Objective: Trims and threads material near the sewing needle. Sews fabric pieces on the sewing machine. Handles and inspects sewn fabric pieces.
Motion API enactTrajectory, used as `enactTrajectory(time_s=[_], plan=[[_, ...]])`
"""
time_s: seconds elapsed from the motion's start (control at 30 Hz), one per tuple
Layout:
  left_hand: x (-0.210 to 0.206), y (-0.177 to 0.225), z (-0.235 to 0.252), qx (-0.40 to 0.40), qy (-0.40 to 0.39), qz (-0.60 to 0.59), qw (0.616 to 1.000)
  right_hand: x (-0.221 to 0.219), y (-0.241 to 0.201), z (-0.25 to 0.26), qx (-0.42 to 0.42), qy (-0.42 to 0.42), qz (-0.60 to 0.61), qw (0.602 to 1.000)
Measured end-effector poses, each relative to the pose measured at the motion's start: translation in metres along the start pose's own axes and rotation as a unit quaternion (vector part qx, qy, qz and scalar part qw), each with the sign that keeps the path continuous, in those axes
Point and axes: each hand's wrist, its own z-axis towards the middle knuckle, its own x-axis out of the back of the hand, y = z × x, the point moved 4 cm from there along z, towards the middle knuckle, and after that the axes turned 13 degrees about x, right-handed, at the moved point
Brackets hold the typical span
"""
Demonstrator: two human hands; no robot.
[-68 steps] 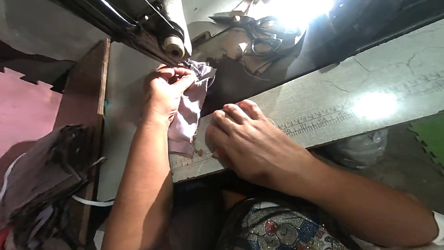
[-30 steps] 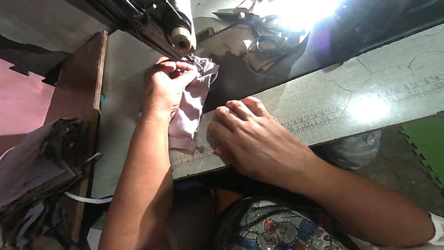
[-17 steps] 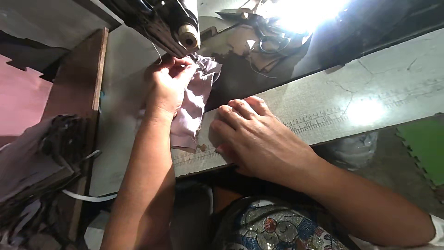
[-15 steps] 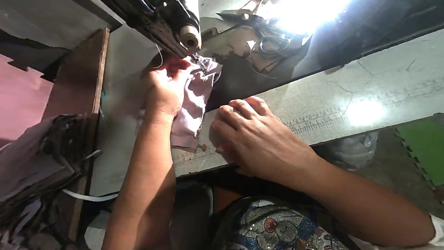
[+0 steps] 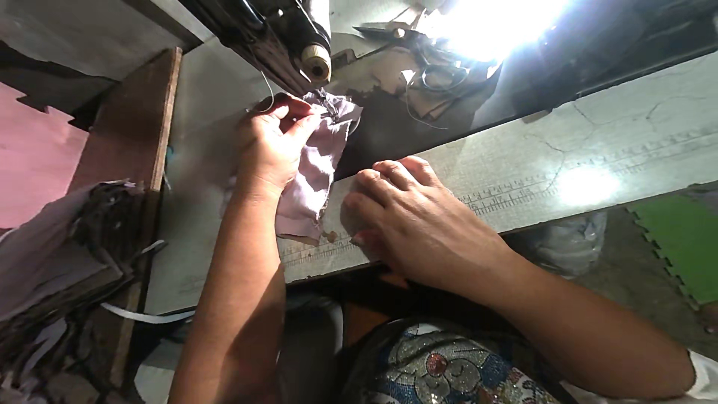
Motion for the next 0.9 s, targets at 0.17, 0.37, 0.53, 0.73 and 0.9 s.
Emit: enactTrajectory(time_s=[0.17,0.37,0.53,0.73,0.9], plan=[[-0.003,0.005,0.005,0.019,-0.001,0.003,1.000,0.001,0.000,0.000,-0.004,-0.001,0.006,1.000],[-0.008,0.001,0.010,0.029,0.009,0.023,0.999,0.001,0.001,0.000,-0.001,0.003,0.008,1.000],[-0.008,-0.004,0.011,0.026,-0.002,-0.017,1.000,0.000,0.000,0.000,0.000,0.006,0.004,1.000],[-0.009,-0.004,0.010,0.013,-0.010,-0.055,0.998,0.000,0.000,0.000,-0.001,0.002,0.005,1.000],[-0.009,-0.005,0.010,0.012,-0.010,-0.035,0.999,0.000,0.000,0.000,-0.004,0.001,0.006,1.000]])
